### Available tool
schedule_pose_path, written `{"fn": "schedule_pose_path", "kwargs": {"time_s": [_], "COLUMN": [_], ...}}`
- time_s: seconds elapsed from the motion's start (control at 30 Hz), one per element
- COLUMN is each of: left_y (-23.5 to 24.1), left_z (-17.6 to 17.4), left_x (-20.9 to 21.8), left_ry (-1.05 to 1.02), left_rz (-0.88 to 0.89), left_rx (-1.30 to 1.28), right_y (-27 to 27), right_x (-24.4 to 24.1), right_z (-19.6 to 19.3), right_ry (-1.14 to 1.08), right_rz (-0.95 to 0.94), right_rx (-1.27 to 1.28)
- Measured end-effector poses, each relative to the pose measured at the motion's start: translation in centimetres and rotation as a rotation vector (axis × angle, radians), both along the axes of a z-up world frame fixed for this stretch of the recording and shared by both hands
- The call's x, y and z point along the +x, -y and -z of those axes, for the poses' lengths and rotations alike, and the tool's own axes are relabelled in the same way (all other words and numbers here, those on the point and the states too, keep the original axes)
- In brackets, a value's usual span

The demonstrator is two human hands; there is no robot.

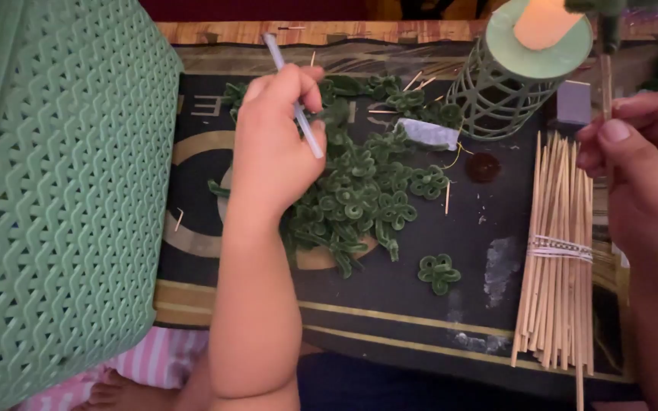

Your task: Assembling artificial leaves by bonding them to wooden sticks using a glue stick melted over a candle flame.

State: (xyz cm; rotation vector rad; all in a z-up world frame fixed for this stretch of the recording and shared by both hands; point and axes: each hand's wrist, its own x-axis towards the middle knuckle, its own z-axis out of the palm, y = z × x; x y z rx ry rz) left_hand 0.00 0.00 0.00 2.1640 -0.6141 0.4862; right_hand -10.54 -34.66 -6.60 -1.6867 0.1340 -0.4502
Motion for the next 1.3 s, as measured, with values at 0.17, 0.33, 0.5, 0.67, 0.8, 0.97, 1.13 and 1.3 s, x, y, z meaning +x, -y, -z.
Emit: {"fn": "schedule_pose_path", "kwargs": {"time_s": [0.17, 0.33, 0.5, 0.67, 0.8, 0.97, 1.13, 1.3], "left_y": [0.1, 1.3, 1.3, 1.5, 2.3, 3.7, 3.9, 4.6], "left_z": [-0.5, 0.6, 0.9, 0.4, 1.3, 1.4, 1.2, 1.2], "left_x": [-0.6, -1.1, -0.4, -0.8, -1.0, -1.6, -1.6, -1.6], "left_ry": [-0.124, -0.217, 0.017, -0.386, -0.65, -0.767, -0.497, -0.761], "left_rz": [0.252, 0.133, 0.182, 0.33, 0.539, 0.535, 0.352, 0.442], "left_rx": [0.133, 0.419, 0.23, -0.428, -0.874, -0.872, -0.359, -0.733], "right_y": [0.0, -0.2, -0.6, -2.0, -3.9, -4.8, -4.7, -4.6], "right_x": [0.0, -0.1, -0.2, -0.3, -0.6, -0.8, -0.9, -0.7], "right_z": [0.0, -0.1, -0.4, -2.0, -3.6, -4.3, -4.4, -4.2], "right_ry": [0.006, 0.008, -0.015, -0.037, -0.053, -0.143, -0.179, -0.188], "right_rz": [-0.002, -0.021, 0.022, -0.043, -0.096, -0.146, -0.178, -0.253], "right_rx": [0.018, 0.025, -0.007, 0.042, -0.048, -0.05, -0.043, 0.033]}}
